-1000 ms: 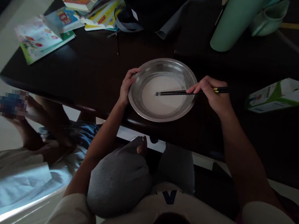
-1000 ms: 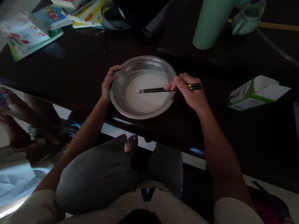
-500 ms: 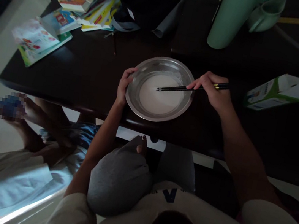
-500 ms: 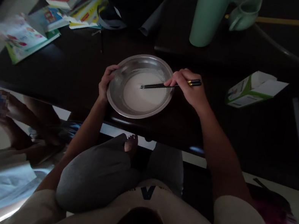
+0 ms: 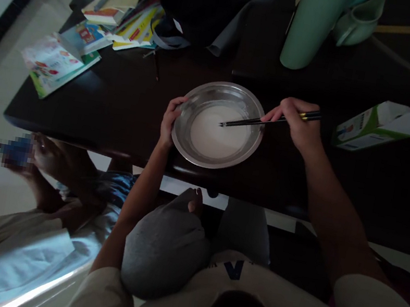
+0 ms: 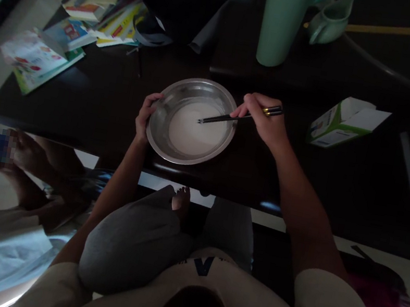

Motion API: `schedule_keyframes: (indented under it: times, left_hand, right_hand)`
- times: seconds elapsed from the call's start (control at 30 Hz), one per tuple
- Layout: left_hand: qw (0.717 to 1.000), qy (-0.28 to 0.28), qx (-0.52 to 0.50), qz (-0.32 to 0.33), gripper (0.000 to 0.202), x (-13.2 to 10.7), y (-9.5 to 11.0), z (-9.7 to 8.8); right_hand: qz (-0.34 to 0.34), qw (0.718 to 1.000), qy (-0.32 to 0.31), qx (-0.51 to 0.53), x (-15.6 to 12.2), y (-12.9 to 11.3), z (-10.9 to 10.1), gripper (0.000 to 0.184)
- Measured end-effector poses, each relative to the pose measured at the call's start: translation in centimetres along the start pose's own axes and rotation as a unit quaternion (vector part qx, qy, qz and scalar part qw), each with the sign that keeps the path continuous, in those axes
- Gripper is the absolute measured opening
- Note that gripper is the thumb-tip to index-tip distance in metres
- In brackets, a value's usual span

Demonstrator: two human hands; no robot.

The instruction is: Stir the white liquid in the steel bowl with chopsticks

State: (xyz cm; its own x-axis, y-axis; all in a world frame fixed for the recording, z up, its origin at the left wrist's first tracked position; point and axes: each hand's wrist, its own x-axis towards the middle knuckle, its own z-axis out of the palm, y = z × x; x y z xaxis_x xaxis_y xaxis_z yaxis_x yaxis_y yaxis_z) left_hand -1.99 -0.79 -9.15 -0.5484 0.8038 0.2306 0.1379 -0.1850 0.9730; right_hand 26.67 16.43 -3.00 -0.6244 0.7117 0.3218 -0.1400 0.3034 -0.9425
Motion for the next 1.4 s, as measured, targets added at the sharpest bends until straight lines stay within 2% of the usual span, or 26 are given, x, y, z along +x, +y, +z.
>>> schedule_keyframes:
  times: [0.1,0.27,0.37,0.5,0.57,0.7,0.9,0.97,1.03,1.13,1.23,1.33,1.4]
  left_hand:
    - [1.000,-0.004,0.000,-0.002,0.037,0.0,0.0,-0.1]
    - [1.000,-0.002,0.007,0.005,0.040,0.0,-0.2,-0.1]
    - [1.000,-0.002,0.005,0.006,0.039,0.0,-0.2,-0.1]
    - [1.000,-0.003,0.006,0.002,0.040,-0.1,-0.2,-0.1]
    - [1.000,-0.002,0.011,-0.001,0.040,-0.2,-0.1,-0.1]
    - [1.000,0.001,0.016,0.003,0.038,-0.3,0.0,0.0]
    - [1.000,0.000,0.015,0.008,0.038,-0.3,0.1,0.0]
    - [1.000,0.002,0.018,0.008,0.038,-0.2,0.0,0.0]
    - [1.000,0.004,0.022,0.006,0.038,-0.2,0.0,0.0]
    - [1.000,0.005,0.028,0.003,0.038,-0.2,-0.1,-0.1]
    - [1.000,0.003,0.026,0.007,0.039,-0.2,-0.2,-0.2]
    - [1.000,-0.004,0.027,0.014,0.040,-0.2,-0.4,-0.3]
    - [0.999,-0.005,0.032,0.020,0.040,-0.1,-0.5,-0.4]
  right_hand:
    - [-0.002,1.000,0.022,0.022,0.0,0.1,-0.2,0.055]
    - [0.000,0.998,-0.068,-0.004,-0.4,-0.2,0.7,0.048]
    - [-0.019,0.999,-0.034,-0.016,-0.1,-0.3,0.5,0.047]
    - [-0.022,0.999,0.027,0.031,0.1,0.0,-0.2,0.053]
    - [-0.010,0.999,0.004,0.040,0.0,0.1,0.0,0.053]
    - [0.002,0.998,-0.060,-0.011,-0.2,-0.2,0.6,0.048]
    - [-0.001,1.000,0.027,-0.009,0.1,-0.2,-0.2,0.054]
    - [0.011,1.000,0.014,0.006,0.0,-0.1,-0.2,0.055]
    - [0.018,0.999,-0.029,0.011,-0.2,-0.1,0.1,0.051]
    - [0.006,0.998,-0.064,-0.011,-0.3,-0.2,0.5,0.043]
    - [-0.013,0.999,-0.028,-0.021,0.0,0.0,0.1,0.045]
    - [-0.028,0.999,0.012,0.021,0.2,0.3,-0.5,0.052]
    - [-0.027,0.999,0.002,0.041,0.2,0.3,-0.4,0.054]
